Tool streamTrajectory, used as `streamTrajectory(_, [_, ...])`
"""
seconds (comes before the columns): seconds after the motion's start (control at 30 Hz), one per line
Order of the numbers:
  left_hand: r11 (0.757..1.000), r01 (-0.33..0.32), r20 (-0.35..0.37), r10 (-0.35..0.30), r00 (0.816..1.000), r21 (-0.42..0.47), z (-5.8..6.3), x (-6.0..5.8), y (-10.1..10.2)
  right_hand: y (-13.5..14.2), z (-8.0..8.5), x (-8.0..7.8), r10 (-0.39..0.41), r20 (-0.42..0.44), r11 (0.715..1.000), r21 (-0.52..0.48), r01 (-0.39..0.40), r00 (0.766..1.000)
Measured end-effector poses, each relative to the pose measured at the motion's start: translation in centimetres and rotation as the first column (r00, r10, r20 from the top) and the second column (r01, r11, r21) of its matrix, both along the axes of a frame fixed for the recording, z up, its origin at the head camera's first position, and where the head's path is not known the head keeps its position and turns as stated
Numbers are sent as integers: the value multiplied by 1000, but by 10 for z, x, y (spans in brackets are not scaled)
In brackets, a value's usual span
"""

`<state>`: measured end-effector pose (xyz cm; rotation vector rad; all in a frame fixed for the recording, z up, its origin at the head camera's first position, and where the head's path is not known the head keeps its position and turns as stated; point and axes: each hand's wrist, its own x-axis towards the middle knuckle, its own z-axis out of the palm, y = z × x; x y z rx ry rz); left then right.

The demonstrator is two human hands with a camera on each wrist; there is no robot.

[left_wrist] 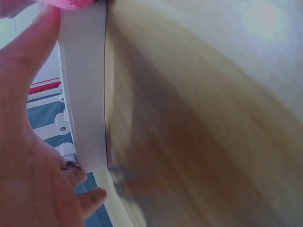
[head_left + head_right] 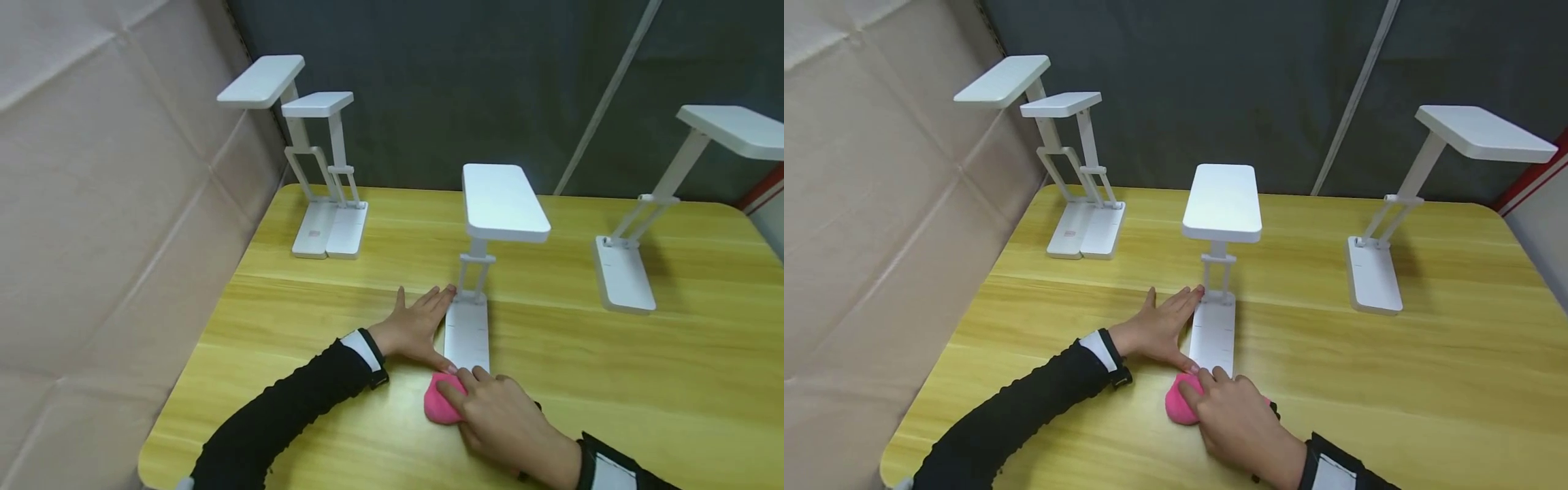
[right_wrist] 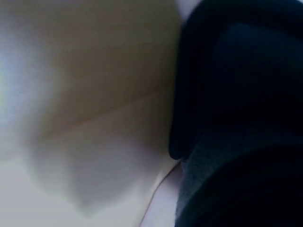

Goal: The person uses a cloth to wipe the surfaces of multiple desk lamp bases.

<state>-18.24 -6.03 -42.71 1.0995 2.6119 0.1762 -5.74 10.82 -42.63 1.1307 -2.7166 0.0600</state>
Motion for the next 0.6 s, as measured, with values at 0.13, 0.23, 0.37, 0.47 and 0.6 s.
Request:
streamTrajectory(0.13, [1000, -5, 6, 5, 1000, -8, 1, 0, 0, 7, -3, 3, -76, 15, 997, -6, 76, 997])
streamTrajectory(0.23, [1000, -9, 14, 9, 1000, -6, 1, 0, 1, 15, -1, 7, -133, 59, 991, -4, 134, 989])
streamTrajectory(0.37, [1000, -9, 32, 9, 999, 6, 1, 0, 0, 28, 2, 12, -202, 124, 979, 3, 203, 972])
streamTrajectory(0.47, [1000, -9, 38, 9, 999, 10, 1, -1, 0, 38, 4, 14, -241, 158, 970, -1, 244, 958])
streamTrajectory(0.6, [1000, -8, 37, 8, 999, 9, 0, -1, 1, 51, 8, 14, -283, 199, 955, -27, 294, 938])
